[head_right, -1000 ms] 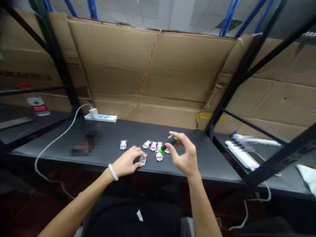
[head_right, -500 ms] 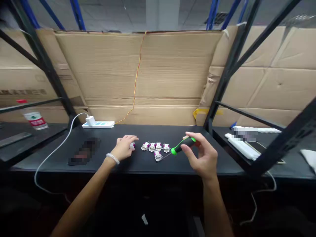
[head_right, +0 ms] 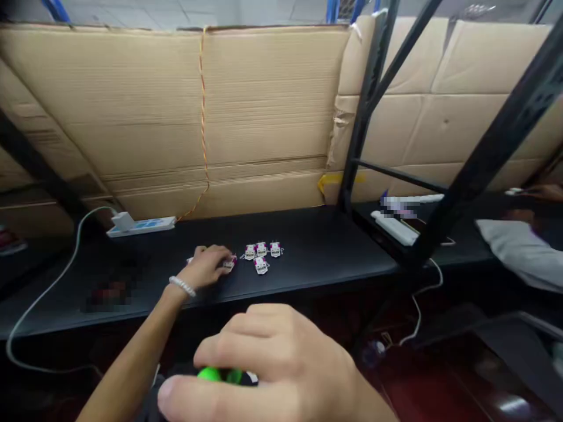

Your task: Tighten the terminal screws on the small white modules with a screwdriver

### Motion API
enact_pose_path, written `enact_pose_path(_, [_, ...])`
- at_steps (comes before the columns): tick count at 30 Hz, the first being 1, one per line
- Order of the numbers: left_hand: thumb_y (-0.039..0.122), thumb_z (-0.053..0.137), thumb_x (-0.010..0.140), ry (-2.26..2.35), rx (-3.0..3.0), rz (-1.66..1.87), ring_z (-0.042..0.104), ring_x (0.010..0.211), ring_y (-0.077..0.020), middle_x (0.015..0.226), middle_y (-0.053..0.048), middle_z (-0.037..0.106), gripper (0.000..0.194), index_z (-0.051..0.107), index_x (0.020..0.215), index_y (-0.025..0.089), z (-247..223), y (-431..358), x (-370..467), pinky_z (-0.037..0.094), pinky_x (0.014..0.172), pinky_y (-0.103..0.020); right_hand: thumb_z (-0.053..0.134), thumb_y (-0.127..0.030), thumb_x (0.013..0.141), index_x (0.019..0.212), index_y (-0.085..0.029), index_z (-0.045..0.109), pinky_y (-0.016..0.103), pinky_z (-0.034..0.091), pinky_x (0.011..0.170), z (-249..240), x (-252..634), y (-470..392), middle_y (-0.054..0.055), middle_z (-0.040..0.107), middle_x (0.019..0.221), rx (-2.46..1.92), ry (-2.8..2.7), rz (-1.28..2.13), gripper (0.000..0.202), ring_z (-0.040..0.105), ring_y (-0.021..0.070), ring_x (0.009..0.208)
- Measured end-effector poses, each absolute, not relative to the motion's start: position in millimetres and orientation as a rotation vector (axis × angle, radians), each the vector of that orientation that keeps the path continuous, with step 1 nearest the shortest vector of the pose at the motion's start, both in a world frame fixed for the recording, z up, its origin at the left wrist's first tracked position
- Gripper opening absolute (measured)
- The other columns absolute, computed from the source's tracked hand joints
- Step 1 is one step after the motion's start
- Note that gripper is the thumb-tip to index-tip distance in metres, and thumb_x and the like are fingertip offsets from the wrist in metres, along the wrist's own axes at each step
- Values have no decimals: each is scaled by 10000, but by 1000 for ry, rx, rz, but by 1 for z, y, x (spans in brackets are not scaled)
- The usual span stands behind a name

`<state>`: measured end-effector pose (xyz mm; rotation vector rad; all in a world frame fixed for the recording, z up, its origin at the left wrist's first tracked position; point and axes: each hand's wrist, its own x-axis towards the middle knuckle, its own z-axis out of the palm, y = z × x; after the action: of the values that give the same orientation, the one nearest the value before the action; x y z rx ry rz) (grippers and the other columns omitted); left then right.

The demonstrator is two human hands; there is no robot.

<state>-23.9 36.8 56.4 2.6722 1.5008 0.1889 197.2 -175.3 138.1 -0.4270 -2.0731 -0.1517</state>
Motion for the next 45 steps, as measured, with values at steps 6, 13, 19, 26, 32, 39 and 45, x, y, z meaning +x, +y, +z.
enact_pose_path(6, [309, 727, 885, 1464, 2648, 196, 660, 1199, -325, 1210, -93, 755, 183, 733, 1042, 216, 59, 16, -25, 409, 1086, -500, 619, -236, 1070, 1108, -236, 743, 223, 566, 815, 138, 196, -186, -54, 800, 936, -600, -2076, 12, 130, 720, 74, 811])
enact_pose_path(13, [263, 668, 919, 1546, 2573, 216, 731, 1069, -258, 1118, -95, 794, 200, 804, 1054, 205, 75, 51, -2, 537, 981, -338, 607, -287, 1058, 1194, -202, 720, 317, 613, 846, 137, 217, -183, 43, 799, 1000, -624, -2071, -28, 197, 743, 159, 863])
enact_pose_path(19, [164, 724, 854, 1736, 2477, 76, 777, 1013, -302, 1022, -150, 819, 153, 842, 951, 171, 69, 68, 29, 584, 925, -351, 675, -256, 984, 1225, -234, 722, 348, 629, 872, 134, 240, -190, 53, 795, 1007, -652, -2018, -49, 246, 763, 200, 889])
enact_pose_path(26, [140, 681, 870, 1819, 2457, 45, 778, 1062, -337, 1062, -212, 805, 189, 830, 987, 144, 63, 74, 28, 605, 939, -395, 692, -274, 978, 1247, -235, 730, 329, 624, 883, 135, 246, -189, 57, 794, 1034, -643, -2014, -54, 274, 761, 203, 918])
enact_pose_path(32, [134, 689, 862, 1776, 2462, 63, 777, 1076, -282, 1092, -144, 819, 230, 838, 1029, 190, 63, 80, 17, 597, 965, -331, 713, -272, 966, 1237, -248, 732, 334, 629, 899, 133, 242, -188, 48, 802, 1055, -712, -2016, -86, 273, 765, 202, 931])
enact_pose_path(39, [147, 761, 812, 1697, 2473, 88, 784, 1018, -251, 1037, -96, 832, 194, 846, 968, 223, 57, 86, 16, 595, 938, -298, 691, -305, 983, 1214, -260, 745, 323, 644, 872, 135, 241, -188, 48, 811, 1030, -728, -2001, -87, 241, 773, 203, 917])
enact_pose_path(45, [98, 741, 816, 1677, 2487, 119, 784, 1024, -272, 991, -123, 826, 166, 841, 913, 188, 48, 94, 14, 588, 942, -321, 700, -318, 979, 1216, -267, 748, 336, 643, 885, 134, 240, -185, 53, 813, 1030, -731, -2001, -71, 246, 778, 212, 912])
